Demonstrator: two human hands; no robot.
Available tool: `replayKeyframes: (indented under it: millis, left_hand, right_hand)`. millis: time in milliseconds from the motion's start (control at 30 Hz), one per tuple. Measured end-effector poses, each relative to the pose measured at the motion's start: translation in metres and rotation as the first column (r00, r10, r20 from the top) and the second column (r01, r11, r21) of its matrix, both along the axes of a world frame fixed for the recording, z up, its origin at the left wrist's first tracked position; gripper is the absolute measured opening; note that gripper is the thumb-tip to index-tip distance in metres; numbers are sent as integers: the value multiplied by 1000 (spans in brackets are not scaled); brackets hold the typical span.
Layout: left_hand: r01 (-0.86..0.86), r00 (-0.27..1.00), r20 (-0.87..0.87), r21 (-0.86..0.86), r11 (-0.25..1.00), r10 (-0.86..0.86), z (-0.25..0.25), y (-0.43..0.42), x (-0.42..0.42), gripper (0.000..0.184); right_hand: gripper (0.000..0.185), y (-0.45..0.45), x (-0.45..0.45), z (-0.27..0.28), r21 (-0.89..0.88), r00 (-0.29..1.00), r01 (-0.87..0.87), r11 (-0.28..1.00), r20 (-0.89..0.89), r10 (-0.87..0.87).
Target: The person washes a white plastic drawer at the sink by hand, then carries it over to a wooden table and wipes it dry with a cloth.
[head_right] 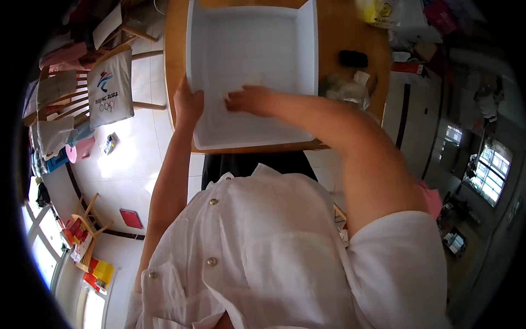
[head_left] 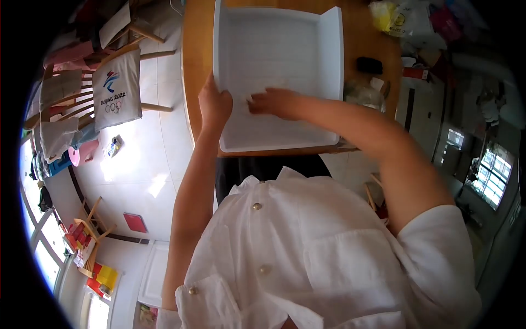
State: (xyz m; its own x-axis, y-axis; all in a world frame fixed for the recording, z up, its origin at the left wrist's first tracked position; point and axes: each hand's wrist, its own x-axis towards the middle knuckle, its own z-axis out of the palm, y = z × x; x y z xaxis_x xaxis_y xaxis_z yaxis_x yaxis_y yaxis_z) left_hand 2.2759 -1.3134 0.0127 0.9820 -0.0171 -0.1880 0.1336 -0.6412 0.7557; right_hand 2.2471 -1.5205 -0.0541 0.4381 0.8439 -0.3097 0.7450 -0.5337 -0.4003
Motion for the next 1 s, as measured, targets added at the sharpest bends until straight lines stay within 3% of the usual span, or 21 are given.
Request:
replayKeyframes:
  millis: [67, 100, 133, 200, 233, 333, 433, 533, 633, 667, 733, 800, 833, 867, 933, 1000]
  left_hand:
    - [-9, 1000, -24, 5, 1000, 9, 1, -2, 0, 55]
    - [-1, 1000, -16, -13, 1000, 1, -1, -2, 1, 55]
    - [8, 1000, -14, -22, 1000, -9, -4, 0, 0, 54]
    - [11, 1000, -17, -17, 1000, -11, -5, 3, -3, 54]
    - [2, 1000, -16, -9, 1000, -2, -2, 1, -2, 54]
    - [15, 1000, 13, -11, 1000, -14, 0, -3, -1, 54]
    - [-2, 1000, -31, 39, 999, 3, 6, -4, -4, 55]
    - [-2, 1000, -10, 76, 997, 3, 8, -6, -1, 56]
    - [-7, 1000, -24, 39, 999, 8, 10, -8, -2, 57]
    - [-10, 999, -42, 23, 1000, 11, 12, -7, -3, 57]
    - [-22, 998, -50, 54, 998, 25, 12, -7, -3, 57]
    - [-32, 997, -70, 61, 998, 37, 10, -9, -2, 57]
    - [-38, 996, -82, 55, 998, 43, 8, -8, -2, 58]
    - [-45, 994, -97, 50, 998, 49, 7, -9, -2, 58]
    - [-23, 998, -64, 83, 996, 28, 10, -10, -1, 59]
    - [-2, 998, -67, 107, 994, 9, 9, -8, -4, 60]
  right_hand:
    - [44, -19, -4, 4, -23, 973, -81, 996, -220, 74]
    - [45, -17, 11, 20, -87, 895, 227, 970, -373, -243]
    - [45, -9, 38, 43, -192, 696, 496, 847, -495, -520]
    - [46, 0, 68, 29, -44, 648, 718, 695, -325, -689]
    - [47, 6, 73, 11, 231, 769, 622, 748, -1, -639]
    - [52, 63, 62, -32, 340, 657, 634, 695, 237, -716]
    - [50, 52, 11, -22, 386, 839, 440, 811, 145, -524]
    - [37, 9, -9, -6, 41, 952, 273, 961, -154, -263]
    - [18, -37, -9, 10, -68, 964, 70, 995, -250, -85]
    - [22, -41, -5, 17, -269, 958, -18, 963, -279, -60]
    - [33, -38, 17, 65, -616, 939, -199, 762, -343, -32]
    - [32, -40, 39, 32, -481, 973, -85, 872, -227, -30]
    - [33, -29, 48, 33, -308, 983, 160, 938, -34, -179]
    - [33, -17, 49, 30, -149, 934, 347, 926, 149, -326]
    - [35, 4, 33, 5, 215, 684, 577, 788, 399, -611]
    - [35, 19, 0, -15, 332, 550, 663, 671, 391, -738]
